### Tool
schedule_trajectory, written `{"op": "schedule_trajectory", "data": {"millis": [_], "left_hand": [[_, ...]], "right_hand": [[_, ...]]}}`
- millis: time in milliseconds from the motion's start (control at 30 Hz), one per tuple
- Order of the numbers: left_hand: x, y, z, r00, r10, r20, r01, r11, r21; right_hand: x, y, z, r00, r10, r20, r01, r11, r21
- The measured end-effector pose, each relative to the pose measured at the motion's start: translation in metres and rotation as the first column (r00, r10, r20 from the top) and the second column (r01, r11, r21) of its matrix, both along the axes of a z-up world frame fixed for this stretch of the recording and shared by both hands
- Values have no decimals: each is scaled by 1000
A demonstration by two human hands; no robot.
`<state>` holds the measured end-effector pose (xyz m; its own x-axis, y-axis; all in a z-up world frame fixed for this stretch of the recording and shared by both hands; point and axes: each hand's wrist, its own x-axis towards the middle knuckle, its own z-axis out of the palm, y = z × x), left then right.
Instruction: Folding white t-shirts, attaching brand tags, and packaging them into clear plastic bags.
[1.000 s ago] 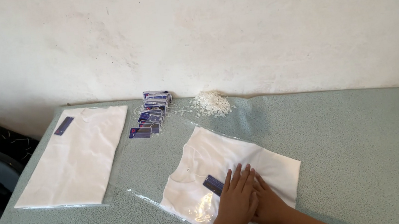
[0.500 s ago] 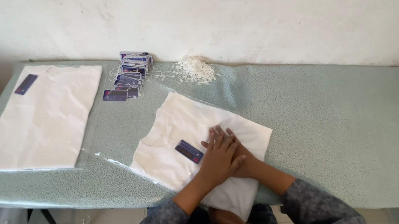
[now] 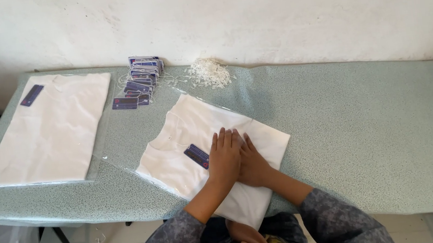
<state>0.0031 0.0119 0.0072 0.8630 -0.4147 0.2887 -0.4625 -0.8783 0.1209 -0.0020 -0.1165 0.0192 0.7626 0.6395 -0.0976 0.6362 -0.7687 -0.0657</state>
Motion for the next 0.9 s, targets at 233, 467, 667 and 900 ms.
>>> {"op": "schedule_trajectory", "data": {"millis": [233, 467, 667, 900], "left_hand": [[-3, -1, -4, 1000, -11, -14, 10, 998, -61], [6, -31, -53, 969, -75, 237, 215, 727, -652], [30, -72, -46, 732, 344, 588, 335, -933, 128], [-2, -41, 3, 733, -97, 674, 596, -385, -704]], "right_hand": [[-13, -11, 6, 993, 39, -110, -31, 996, 79], [-6, 23, 19, 994, 31, -104, -32, 999, -9], [2, 37, 19, 997, 17, 77, -15, 999, -32], [19, 42, -53, 922, 8, 387, -3, 1000, -13]]}}
